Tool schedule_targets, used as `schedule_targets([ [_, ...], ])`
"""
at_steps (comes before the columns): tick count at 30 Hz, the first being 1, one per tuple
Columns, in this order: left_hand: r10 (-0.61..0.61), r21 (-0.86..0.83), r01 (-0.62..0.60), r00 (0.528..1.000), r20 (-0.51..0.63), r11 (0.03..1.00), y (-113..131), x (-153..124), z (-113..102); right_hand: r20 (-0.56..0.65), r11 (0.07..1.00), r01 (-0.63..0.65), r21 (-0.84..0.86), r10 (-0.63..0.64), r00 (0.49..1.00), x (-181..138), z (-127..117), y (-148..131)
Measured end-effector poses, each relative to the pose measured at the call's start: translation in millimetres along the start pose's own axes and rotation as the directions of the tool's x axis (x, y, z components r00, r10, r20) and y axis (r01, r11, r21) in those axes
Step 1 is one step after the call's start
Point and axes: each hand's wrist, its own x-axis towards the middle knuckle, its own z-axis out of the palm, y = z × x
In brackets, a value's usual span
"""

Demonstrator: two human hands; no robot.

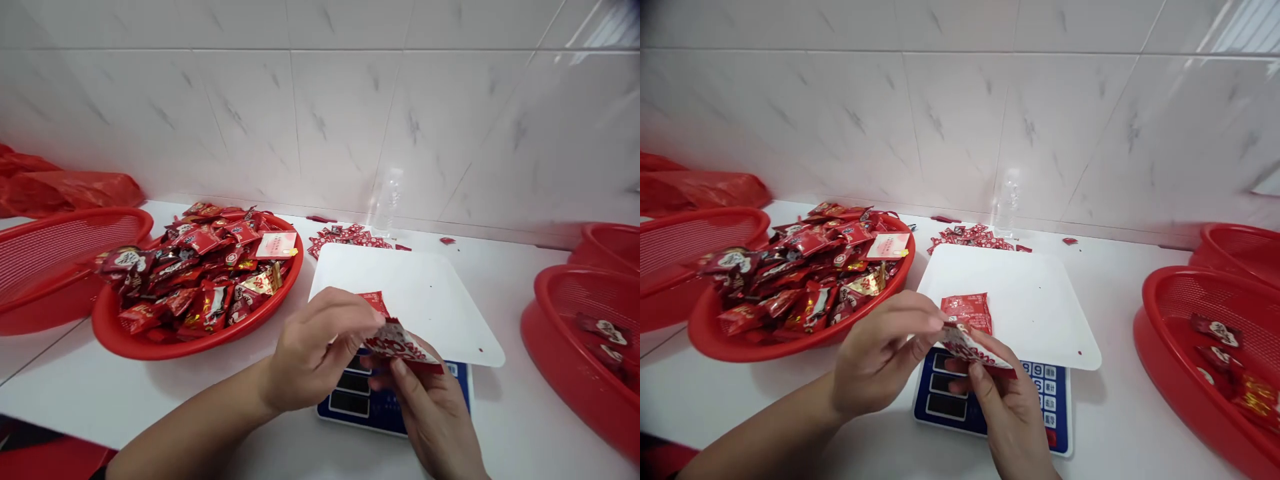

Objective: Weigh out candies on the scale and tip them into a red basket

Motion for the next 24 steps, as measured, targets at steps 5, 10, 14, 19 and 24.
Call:
schedule_targets([
  [5,0.154,0.104,-0.165,0.982,0.11,0.981,-24.7,1.7,1.8,-0.058,0.956,0.177,-0.235,-0.196,0.979,13.4,-13.1,1.4],
  [10,-0.125,0.048,0.128,0.99,-0.061,0.991,-23.6,-9.1,0.7,0.045,0.725,0.497,-0.476,-0.545,0.838,11.3,-18.4,6.8],
  [14,-0.463,-0.373,0.508,0.861,0.21,0.776,-5.4,-10.4,3.0,0.034,0.638,0.561,-0.527,-0.644,0.764,7.0,-13.0,8.7],
  [19,-0.608,-0.5,0.744,0.659,0.443,0.442,8.7,-7.0,9.2,0.125,0.535,0.602,-0.593,-0.678,0.725,1.9,-9.1,5.6],
  [24,-0.592,-0.603,0.688,0.699,0.401,0.403,13.9,-7.7,5.8,-0.004,0.733,0.457,-0.503,-0.531,0.847,-6.1,-13.4,-2.4],
])
